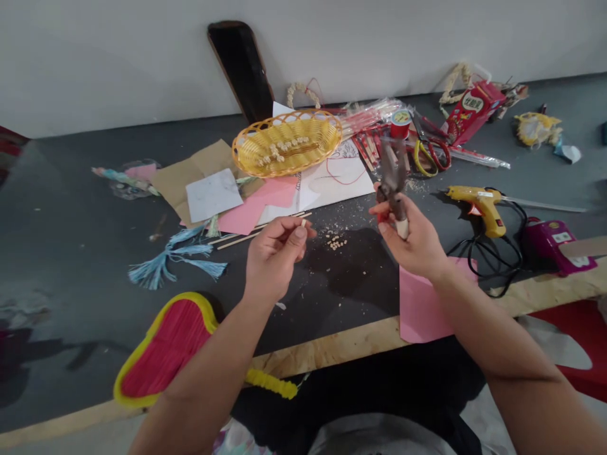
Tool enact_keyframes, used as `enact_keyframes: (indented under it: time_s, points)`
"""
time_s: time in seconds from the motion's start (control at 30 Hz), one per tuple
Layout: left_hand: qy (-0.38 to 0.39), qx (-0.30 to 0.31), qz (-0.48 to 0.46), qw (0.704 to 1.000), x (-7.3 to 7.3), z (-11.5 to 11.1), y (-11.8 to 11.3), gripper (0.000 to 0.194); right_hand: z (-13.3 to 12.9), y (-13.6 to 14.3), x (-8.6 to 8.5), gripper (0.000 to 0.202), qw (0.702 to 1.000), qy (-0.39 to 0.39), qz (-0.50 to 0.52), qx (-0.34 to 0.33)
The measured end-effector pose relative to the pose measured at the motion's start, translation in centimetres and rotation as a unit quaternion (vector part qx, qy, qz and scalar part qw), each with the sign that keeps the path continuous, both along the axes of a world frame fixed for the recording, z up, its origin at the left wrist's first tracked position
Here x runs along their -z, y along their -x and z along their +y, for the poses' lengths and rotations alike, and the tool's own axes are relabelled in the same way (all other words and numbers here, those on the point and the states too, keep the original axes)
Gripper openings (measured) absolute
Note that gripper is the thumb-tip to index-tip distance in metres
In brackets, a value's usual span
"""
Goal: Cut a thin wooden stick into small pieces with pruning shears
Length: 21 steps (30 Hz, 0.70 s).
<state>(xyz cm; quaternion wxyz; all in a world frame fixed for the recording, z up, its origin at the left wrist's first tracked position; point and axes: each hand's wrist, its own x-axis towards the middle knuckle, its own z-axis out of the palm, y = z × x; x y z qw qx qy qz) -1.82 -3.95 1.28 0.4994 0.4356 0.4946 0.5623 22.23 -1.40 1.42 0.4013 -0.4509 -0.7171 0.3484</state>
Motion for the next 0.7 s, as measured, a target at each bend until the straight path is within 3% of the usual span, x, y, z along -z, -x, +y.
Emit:
enact_keyframes:
  time_s: [0.1, 0.2, 0.33, 0.7]
  points:
    - [-0.002, 0.012, -0.002, 1.000, -0.1, -0.3, -0.1, 0.029, -0.9, 0.7, 0.2, 0.025, 0.963, -0.128, -0.234, 0.030]
    - [-0.013, 0.029, 0.008, 0.999, 0.3, -0.5, 0.0, 0.026, -1.7, 1.5, 0.4, 0.031, 0.922, -0.167, -0.349, 0.015]
    - [-0.016, 0.050, 0.022, 0.998, 0.7, -0.6, 0.1, 0.022, -2.3, 2.0, 0.6, 0.030, 0.900, -0.186, -0.394, -0.001]
    - [-0.009, 0.066, 0.081, 0.994, 0.7, -0.8, 0.0, 0.025, -2.6, 2.4, 0.2, 0.026, 0.887, -0.182, -0.424, -0.008]
